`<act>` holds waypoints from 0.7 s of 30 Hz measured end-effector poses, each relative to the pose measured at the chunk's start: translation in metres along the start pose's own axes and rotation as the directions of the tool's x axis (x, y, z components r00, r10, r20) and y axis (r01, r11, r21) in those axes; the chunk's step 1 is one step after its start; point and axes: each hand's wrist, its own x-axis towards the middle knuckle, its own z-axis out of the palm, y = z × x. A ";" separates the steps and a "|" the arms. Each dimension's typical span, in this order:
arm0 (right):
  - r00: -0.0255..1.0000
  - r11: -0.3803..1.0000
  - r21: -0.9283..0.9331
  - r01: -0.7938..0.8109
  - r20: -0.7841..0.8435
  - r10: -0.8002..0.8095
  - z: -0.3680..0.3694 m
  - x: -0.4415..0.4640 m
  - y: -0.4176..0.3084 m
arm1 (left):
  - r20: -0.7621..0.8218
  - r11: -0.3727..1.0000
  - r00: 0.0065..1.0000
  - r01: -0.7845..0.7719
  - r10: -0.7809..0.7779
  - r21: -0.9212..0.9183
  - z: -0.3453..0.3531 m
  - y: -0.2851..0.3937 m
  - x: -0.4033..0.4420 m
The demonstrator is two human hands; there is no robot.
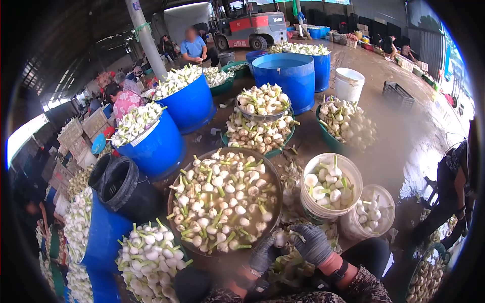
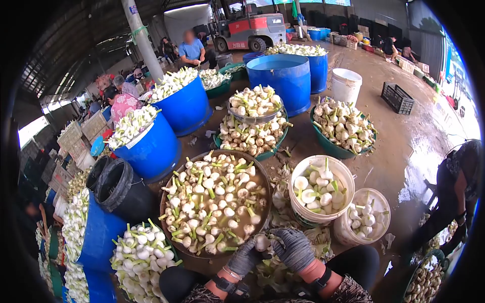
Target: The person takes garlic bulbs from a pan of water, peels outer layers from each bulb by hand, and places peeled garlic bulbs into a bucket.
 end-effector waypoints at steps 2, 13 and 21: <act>0.999 0.999 -0.039 -0.018 0.042 0.019 0.011 -0.005 0.004 | -0.028 0.997 0.999 -0.039 0.041 0.064 0.016 0.002 -0.012; 0.968 0.974 -0.051 -0.219 0.112 0.223 0.033 -0.016 0.025 | 0.017 0.745 0.999 -0.047 0.048 0.666 0.042 0.018 -0.025; 1.000 1.000 0.005 -0.013 0.018 0.013 0.014 -0.008 0.023 | -0.064 0.920 0.998 0.030 -0.005 0.390 0.041 0.019 -0.027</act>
